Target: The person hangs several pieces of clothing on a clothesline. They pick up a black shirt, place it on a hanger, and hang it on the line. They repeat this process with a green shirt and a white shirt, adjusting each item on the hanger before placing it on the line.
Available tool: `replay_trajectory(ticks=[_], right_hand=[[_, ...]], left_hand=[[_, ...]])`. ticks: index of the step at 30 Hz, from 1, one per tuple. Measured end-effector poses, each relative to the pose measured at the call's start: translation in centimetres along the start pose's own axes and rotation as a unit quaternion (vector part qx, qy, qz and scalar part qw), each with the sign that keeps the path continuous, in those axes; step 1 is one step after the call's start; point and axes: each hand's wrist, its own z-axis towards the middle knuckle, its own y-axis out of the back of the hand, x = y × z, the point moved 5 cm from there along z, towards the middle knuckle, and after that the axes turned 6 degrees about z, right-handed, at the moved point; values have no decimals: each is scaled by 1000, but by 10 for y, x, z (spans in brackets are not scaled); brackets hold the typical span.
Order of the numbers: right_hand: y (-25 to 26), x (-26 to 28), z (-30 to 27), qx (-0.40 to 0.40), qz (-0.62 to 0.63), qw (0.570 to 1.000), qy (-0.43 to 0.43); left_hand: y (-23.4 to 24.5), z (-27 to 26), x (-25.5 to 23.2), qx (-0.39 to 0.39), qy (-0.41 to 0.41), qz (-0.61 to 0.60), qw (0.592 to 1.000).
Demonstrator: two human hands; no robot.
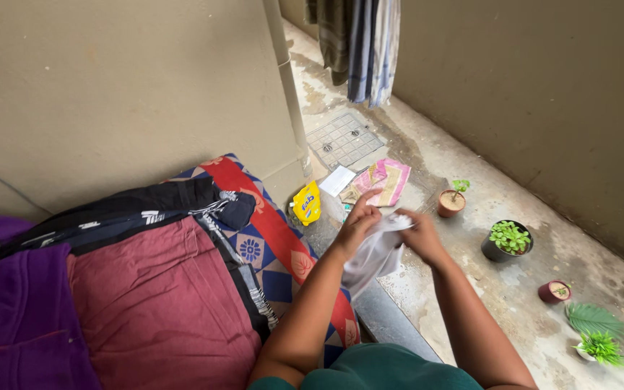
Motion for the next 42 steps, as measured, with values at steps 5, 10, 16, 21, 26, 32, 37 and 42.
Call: replay_trajectory(ticks=[5, 10, 16, 21, 26, 32, 37, 42], right_hand=[[35, 45, 6, -50, 106, 987, 107], [74, 91, 2, -115, 121, 973, 162], [110, 89, -4, -192, 199, 951, 141], [122, 85, -16, -214, 122, 954, 172], [183, 100, -23, -325, 121, 902, 256], [171, 144, 26, -141, -20, 982, 121], [122, 214, 52, 116, -133, 970, 168], [176, 298, 119, -28, -93, 950, 298]], left_hand=[[14, -8, 11, -22, -3, 547, 837], [36, -4, 38, -63, 43, 489, 869], [50, 7, 27, -101, -74, 532, 838], [12, -11, -26, -219, -256, 432, 837], [-72, -30, -142, -8, -380, 662, 646], [-82, -5, -197, -91, -293, 709, 635], [-89, 32, -216, -188, -353, 622, 673], [-96, 96, -286, -261, -334, 587, 690]])
